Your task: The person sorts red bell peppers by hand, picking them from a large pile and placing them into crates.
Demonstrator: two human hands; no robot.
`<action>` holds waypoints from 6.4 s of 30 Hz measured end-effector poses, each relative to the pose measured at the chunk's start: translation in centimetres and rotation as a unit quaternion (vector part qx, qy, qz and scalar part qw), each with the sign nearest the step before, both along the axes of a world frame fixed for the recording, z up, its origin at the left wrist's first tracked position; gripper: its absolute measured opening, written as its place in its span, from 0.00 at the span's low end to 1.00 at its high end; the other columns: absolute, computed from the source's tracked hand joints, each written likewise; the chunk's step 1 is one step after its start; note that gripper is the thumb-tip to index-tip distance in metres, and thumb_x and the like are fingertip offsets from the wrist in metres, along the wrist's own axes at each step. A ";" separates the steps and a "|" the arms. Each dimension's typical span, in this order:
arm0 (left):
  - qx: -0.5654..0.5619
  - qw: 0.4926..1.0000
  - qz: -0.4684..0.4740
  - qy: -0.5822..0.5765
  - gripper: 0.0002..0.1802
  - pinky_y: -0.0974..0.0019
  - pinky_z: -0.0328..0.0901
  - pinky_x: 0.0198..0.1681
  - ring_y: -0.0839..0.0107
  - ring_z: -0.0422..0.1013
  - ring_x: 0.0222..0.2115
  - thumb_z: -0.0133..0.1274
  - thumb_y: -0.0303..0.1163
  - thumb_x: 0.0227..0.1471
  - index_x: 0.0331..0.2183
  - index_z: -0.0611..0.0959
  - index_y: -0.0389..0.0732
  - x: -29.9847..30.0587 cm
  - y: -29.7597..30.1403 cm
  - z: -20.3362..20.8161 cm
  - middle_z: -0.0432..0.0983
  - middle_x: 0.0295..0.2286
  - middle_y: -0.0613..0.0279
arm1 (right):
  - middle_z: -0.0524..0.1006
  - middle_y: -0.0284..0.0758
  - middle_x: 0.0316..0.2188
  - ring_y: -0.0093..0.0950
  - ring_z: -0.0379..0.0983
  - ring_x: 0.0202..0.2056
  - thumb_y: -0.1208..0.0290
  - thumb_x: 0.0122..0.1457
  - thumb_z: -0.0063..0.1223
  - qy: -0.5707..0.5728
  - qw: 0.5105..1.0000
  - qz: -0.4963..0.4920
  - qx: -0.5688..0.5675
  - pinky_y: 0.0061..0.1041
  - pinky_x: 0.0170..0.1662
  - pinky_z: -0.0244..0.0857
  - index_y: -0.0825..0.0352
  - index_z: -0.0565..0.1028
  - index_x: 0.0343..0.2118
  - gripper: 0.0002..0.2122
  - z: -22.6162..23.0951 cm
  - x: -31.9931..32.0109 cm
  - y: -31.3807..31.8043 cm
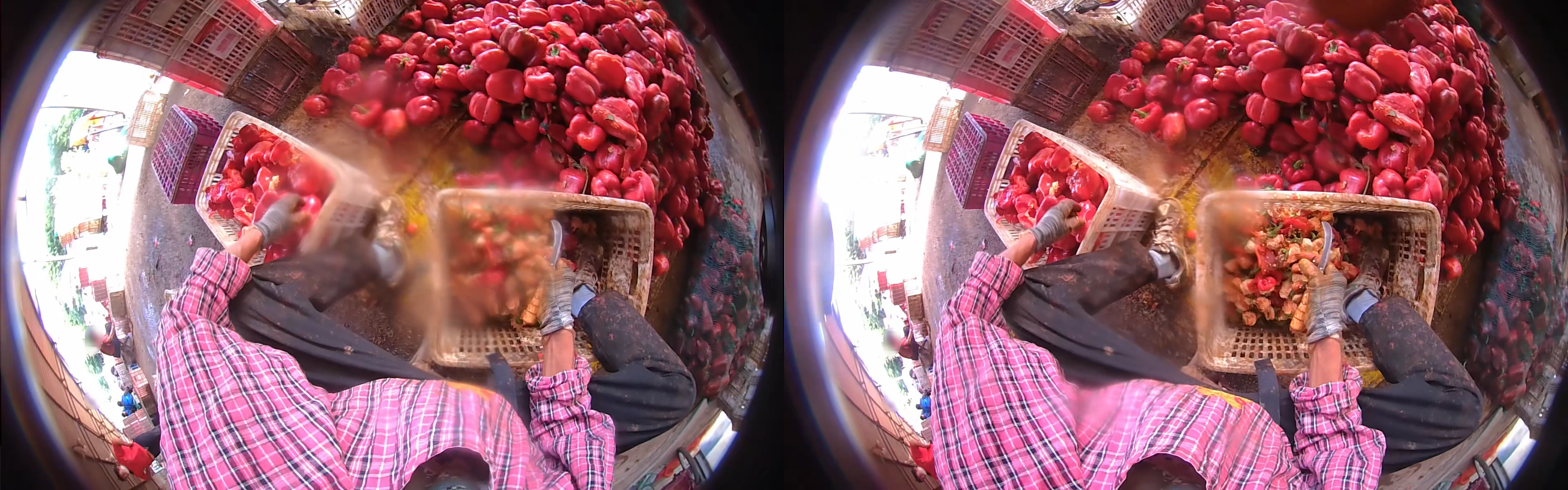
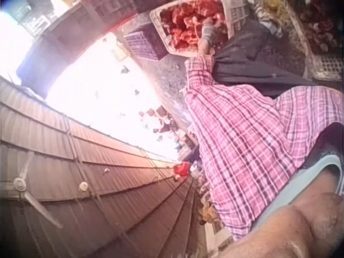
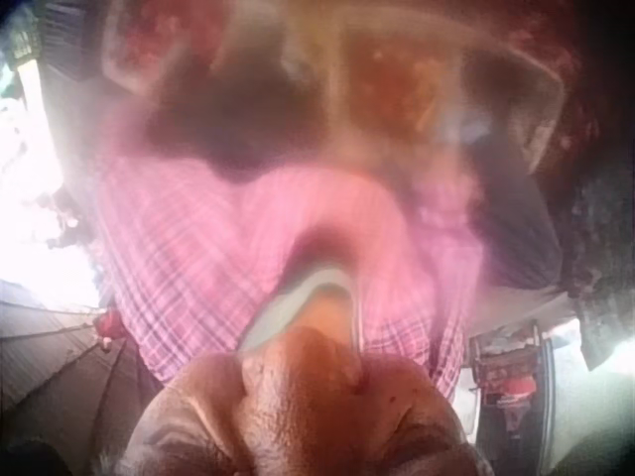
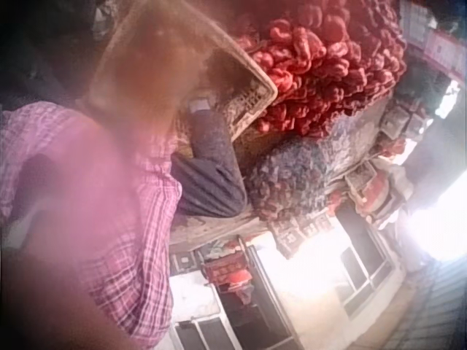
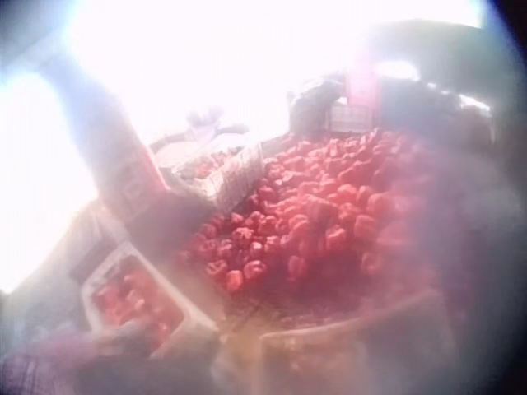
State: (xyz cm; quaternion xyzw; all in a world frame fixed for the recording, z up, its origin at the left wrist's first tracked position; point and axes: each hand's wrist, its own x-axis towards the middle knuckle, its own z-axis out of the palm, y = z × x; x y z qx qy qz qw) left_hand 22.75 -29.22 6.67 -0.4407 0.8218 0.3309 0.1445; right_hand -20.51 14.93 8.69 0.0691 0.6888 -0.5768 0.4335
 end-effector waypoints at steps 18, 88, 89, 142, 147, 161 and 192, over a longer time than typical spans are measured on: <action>0.065 0.955 -0.184 0.224 0.16 0.67 0.67 0.42 0.71 0.70 0.36 0.58 0.32 0.54 0.45 0.79 0.38 -30.8 3.5 -4.7 0.75 0.34 0.63 | 0.80 0.32 0.28 0.15 0.70 0.20 0.74 0.63 0.53 0.004 0.999 -0.034 -0.002 0.15 0.19 0.63 0.68 0.78 0.42 0.08 1.8 0.3 -1.7; 0.457 0.846 0.011 0.274 0.41 0.66 0.71 0.48 0.75 0.74 0.43 0.73 0.28 0.37 0.54 0.74 0.36 -25.8 26.3 11.6 0.79 0.43 0.62 | 0.78 0.42 0.45 0.29 0.77 0.47 0.65 0.60 0.55 -0.099 0.946 0.116 -0.286 0.33 0.49 0.75 0.72 0.72 0.53 0.20 7.2 2.7 -0.1; 0.351 0.896 -0.044 0.268 0.40 0.66 0.72 0.47 0.74 0.75 0.42 0.73 0.29 0.37 0.53 0.74 0.36 -26.0 26.1 10.9 0.79 0.42 0.62 | 0.78 0.41 0.44 0.28 0.77 0.46 0.66 0.61 0.55 0.048 0.967 0.178 -0.176 0.32 0.46 0.76 0.72 0.73 0.50 0.18 5.1 1.6 -0.6; 0.056 0.998 -0.012 0.023 0.15 0.64 0.69 0.28 0.69 0.74 0.26 0.60 0.33 0.48 0.37 0.82 0.33 -14.5 -7.1 3.3 0.80 0.28 0.58 | 0.77 0.29 0.25 0.18 0.72 0.20 0.66 0.61 0.59 -0.002 1.000 0.017 -0.001 0.18 0.19 0.64 0.71 0.77 0.42 0.13 -3.0 2.3 -3.5; 0.004 0.990 0.125 0.068 0.14 0.66 0.70 0.27 0.70 0.76 0.24 0.60 0.36 0.50 0.37 0.82 0.37 -23.5 -13.0 -3.2 0.80 0.28 0.60 | 0.81 0.42 0.34 0.24 0.77 0.28 0.63 0.56 0.67 0.058 0.978 0.172 0.102 0.24 0.33 0.74 0.77 0.74 0.47 0.24 -5.0 2.6 -2.2; -0.079 0.979 0.188 0.008 0.37 0.61 0.69 0.35 0.59 0.74 0.31 0.68 0.40 0.35 0.48 0.75 0.36 -27.1 -19.0 -22.8 0.78 0.33 0.51 | 0.80 0.38 0.32 0.25 0.76 0.33 0.69 0.56 0.65 0.031 0.976 0.187 0.107 0.28 0.38 0.71 0.72 0.78 0.41 0.14 -5.0 2.9 -2.5; 0.078 0.877 0.252 0.401 0.26 0.62 0.73 0.39 0.65 0.75 0.35 0.63 0.39 0.52 0.50 0.75 0.40 -15.6 26.1 0.9 0.78 0.35 0.62 | 0.81 0.42 0.21 0.28 0.78 0.22 0.61 0.45 0.68 0.197 0.924 0.326 -0.030 0.29 0.30 0.72 0.68 0.83 0.33 0.16 1.2 12.0 -7.5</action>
